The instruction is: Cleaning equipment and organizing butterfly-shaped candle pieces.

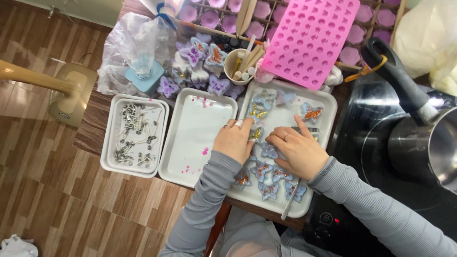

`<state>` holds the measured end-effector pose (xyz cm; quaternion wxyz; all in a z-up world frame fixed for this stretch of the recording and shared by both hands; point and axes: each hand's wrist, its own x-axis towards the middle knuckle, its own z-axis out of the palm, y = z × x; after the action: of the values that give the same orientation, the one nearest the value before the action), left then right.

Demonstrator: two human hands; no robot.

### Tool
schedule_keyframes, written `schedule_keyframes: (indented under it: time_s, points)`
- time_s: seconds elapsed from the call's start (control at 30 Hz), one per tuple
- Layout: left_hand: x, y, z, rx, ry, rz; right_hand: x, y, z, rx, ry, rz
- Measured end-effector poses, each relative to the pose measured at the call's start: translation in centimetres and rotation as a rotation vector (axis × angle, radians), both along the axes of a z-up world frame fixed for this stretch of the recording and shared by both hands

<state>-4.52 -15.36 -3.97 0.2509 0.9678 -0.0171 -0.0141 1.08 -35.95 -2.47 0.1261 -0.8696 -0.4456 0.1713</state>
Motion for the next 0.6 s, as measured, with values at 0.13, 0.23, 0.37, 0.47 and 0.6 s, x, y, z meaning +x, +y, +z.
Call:
schedule_keyframes:
  time_s: [0.13,0.23,0.37,0.47,0.6]
  points:
    - [0.2,-0.8,-0.3,0.059,0.046,0.032,-0.7,0.6,-0.6,-0.038,-0.085,0.030]
    - [0.5,-1.2,-0.7,0.123,0.085,0.056,-0.8,1.0,-0.9,-0.085,-0.164,0.061]
    - [0.7,-1.2,-0.8,0.171,0.086,0.061,-0.2,1.2,-0.4,-0.099,-0.164,0.075]
    - [0.6,-1.5,-0.2,0.146,0.042,0.066,0.2,0.9,0.7,-0.094,-0.107,0.078]
    - [0.1,-0.5,1.1,0.027,-0.021,0.114,0.9,1.6,3.4,-0.038,-0.023,0.061]
